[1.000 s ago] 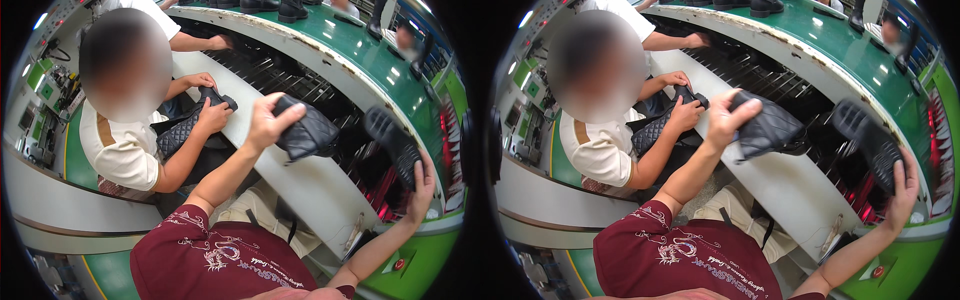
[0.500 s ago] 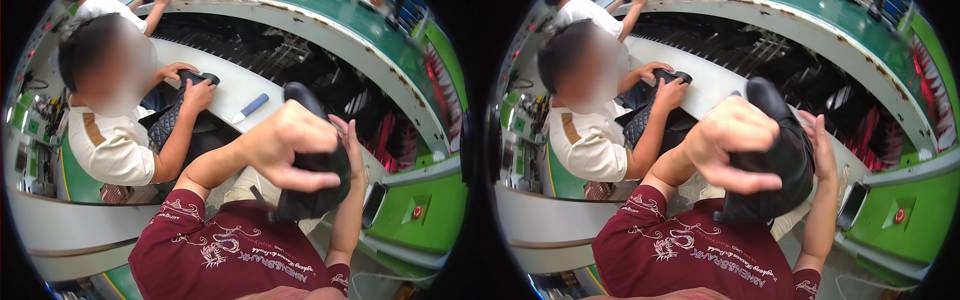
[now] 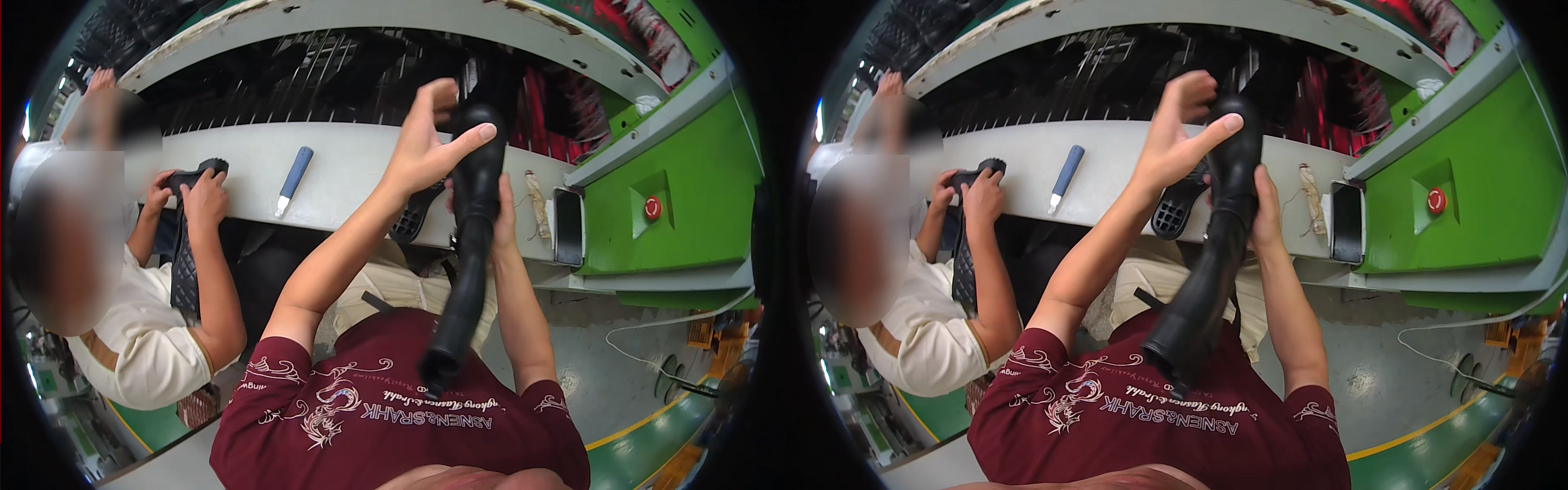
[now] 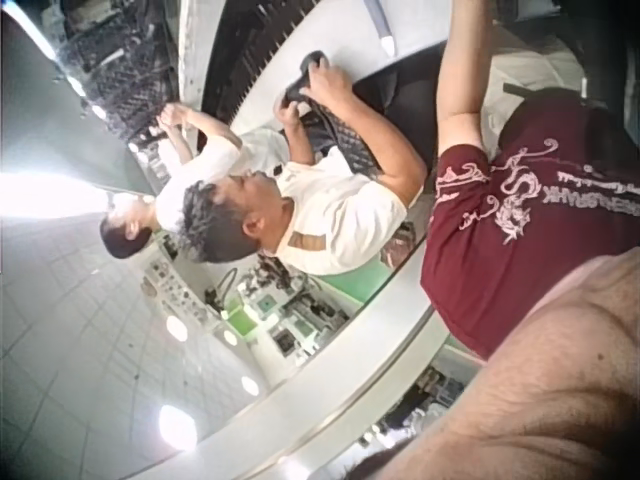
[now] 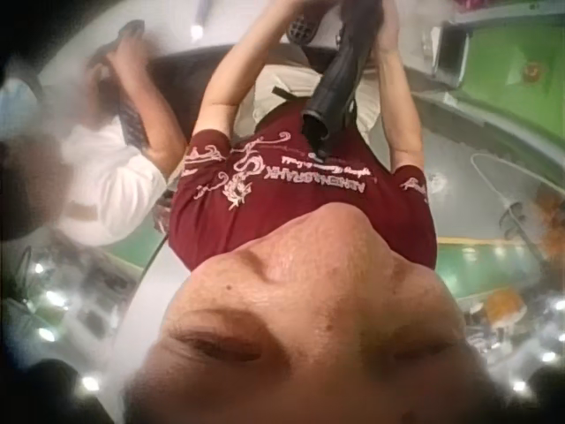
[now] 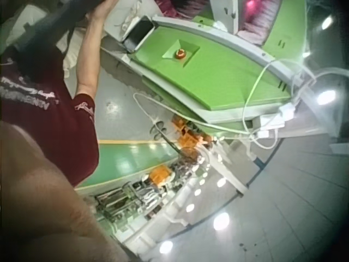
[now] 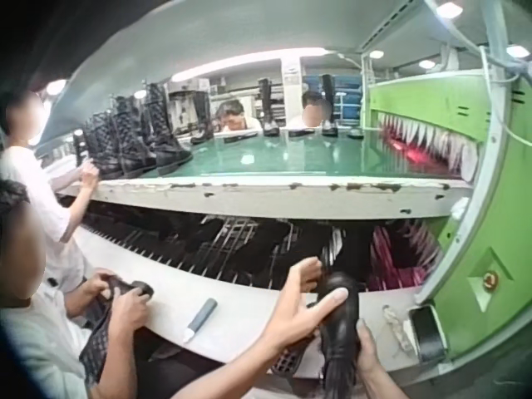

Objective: The recorder is inspecting and assembling black leather boots on a factory assembly line.

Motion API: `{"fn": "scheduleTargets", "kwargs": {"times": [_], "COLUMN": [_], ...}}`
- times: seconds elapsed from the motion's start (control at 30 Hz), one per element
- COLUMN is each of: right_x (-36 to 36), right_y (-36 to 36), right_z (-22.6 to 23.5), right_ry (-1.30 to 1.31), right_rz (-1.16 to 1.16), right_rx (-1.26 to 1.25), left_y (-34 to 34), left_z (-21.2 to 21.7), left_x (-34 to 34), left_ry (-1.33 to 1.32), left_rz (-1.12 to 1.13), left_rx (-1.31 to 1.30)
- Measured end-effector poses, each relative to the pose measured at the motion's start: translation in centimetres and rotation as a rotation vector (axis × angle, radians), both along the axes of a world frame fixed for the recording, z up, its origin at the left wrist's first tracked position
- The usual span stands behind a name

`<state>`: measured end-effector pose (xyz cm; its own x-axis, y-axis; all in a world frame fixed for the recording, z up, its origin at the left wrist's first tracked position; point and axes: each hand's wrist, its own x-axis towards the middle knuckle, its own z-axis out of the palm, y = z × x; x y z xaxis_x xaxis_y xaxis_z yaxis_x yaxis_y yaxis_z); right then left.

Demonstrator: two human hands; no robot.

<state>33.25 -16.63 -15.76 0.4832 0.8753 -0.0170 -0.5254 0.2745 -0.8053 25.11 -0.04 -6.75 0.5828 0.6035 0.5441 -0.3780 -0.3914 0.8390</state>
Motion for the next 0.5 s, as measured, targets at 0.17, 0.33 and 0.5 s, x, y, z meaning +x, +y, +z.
{"fn": "scheduleTargets", "kwargs": {"times": [0.17, 0.33, 0.5], "right_x": [3.8, 6.6, 7.8], "right_y": [6.0, 9.4, 11.4], "right_z": [3.1, 5.5, 4.8], "right_ry": [-0.014, -0.055, 0.024], "right_rz": [-0.095, 0.004, -0.049], "right_rx": [0.05, 0.039, 0.08], "left_y": [1.3, 4.4, 5.9], "left_z": [1.5, 2.5, 2.4], "left_x": [5.5, 8.3, 10.3], "left_ry": [0.001, 0.071, 0.08], "left_rz": [-0.198, -0.128, -0.132], "left_rx": [-0.213, -0.158, -0.186]}}
